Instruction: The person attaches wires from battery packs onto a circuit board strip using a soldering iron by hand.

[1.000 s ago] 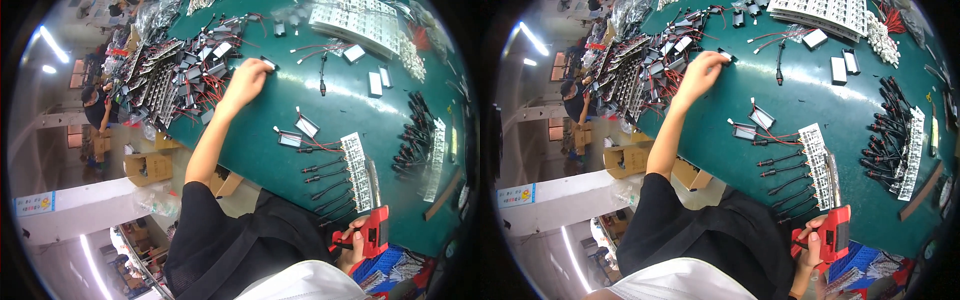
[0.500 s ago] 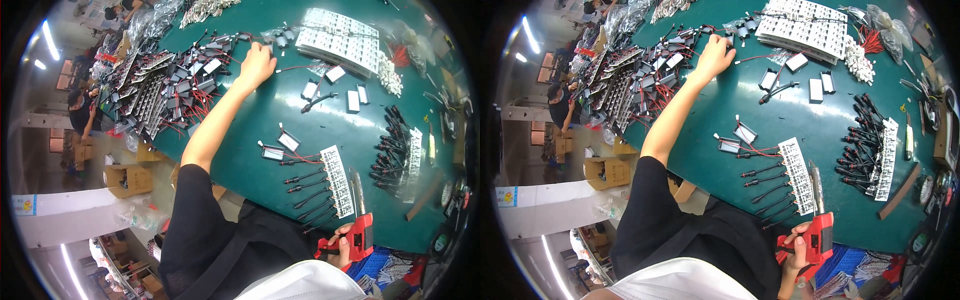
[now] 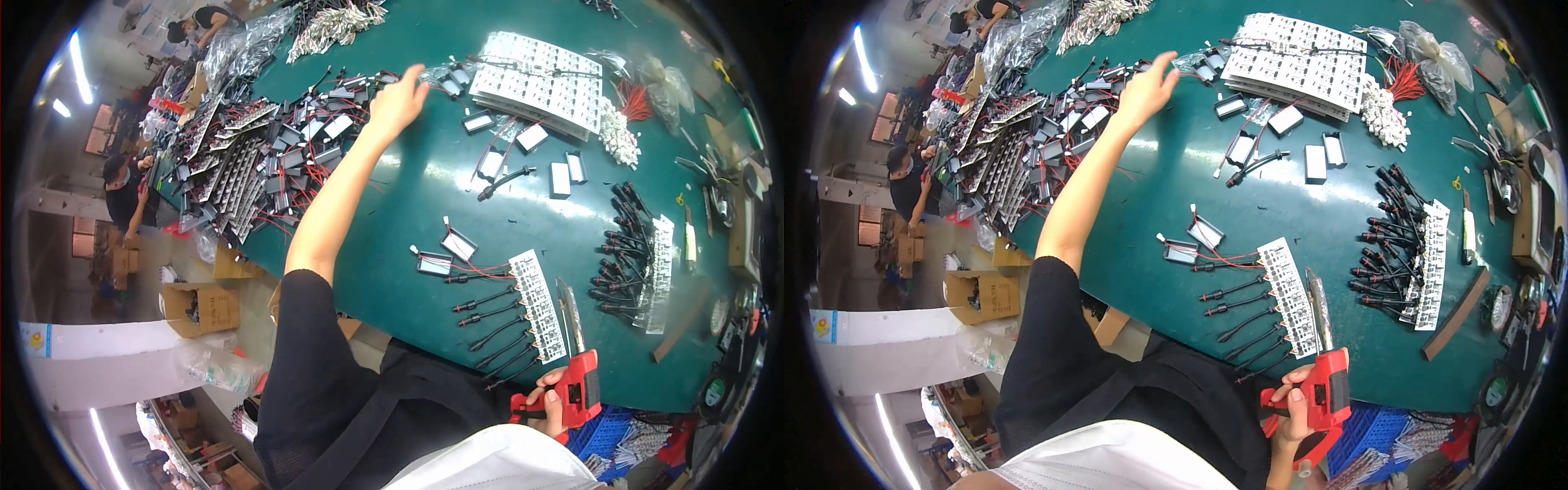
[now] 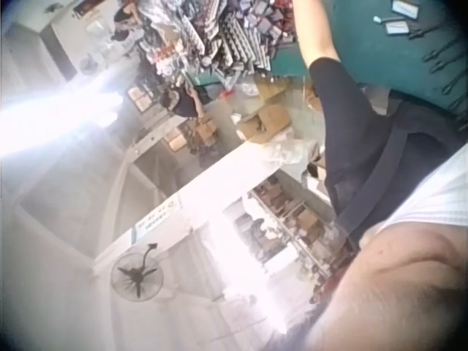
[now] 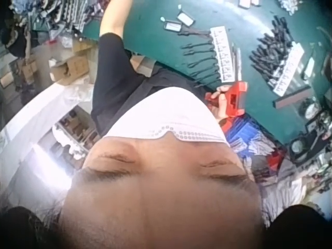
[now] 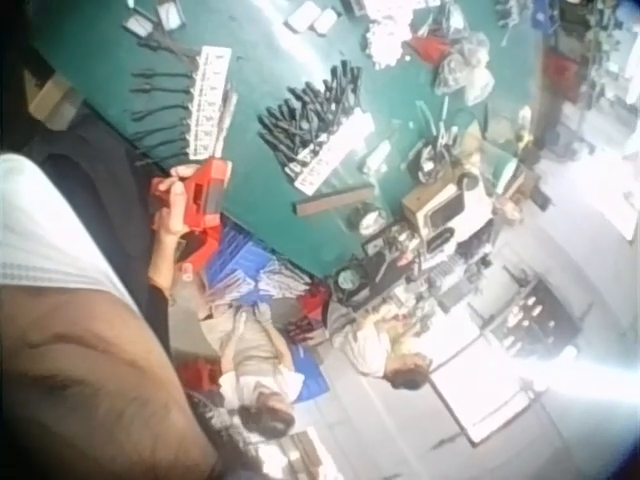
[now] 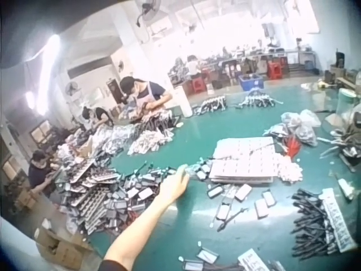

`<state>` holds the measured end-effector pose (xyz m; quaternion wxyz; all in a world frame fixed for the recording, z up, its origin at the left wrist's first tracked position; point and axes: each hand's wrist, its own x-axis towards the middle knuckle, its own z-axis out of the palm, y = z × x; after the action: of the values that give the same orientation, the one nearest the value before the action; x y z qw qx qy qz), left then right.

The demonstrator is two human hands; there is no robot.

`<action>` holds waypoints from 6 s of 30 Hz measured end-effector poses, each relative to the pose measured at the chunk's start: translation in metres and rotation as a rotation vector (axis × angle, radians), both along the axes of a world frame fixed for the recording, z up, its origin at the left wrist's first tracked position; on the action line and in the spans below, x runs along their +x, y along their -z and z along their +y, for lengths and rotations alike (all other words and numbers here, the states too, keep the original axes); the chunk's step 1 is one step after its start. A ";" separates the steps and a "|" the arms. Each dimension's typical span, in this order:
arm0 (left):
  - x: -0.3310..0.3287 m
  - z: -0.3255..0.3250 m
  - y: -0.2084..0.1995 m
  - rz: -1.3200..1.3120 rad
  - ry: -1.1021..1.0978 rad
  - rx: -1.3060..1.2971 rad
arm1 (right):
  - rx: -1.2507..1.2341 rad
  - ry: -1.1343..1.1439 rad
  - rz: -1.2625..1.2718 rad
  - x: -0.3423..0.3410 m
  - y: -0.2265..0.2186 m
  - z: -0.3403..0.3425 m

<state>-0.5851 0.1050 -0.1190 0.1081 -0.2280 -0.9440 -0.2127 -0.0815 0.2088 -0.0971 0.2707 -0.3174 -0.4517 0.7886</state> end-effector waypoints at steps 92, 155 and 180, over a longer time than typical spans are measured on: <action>0.280 0.014 0.009 -0.230 0.752 0.167 | -0.109 -0.206 -0.145 0.022 0.001 0.003; 0.279 0.010 0.011 -0.164 0.749 0.273 | -0.065 -0.128 -0.119 0.010 -0.002 0.000; 0.194 -0.200 -0.019 0.206 -0.248 -0.312 | 0.226 0.027 -0.013 0.018 0.010 0.011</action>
<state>-0.3907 -0.0953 -0.0997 0.1925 -0.1448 -0.9702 -0.0248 -0.0633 0.2196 -0.1069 0.3126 -0.2960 -0.5353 0.7267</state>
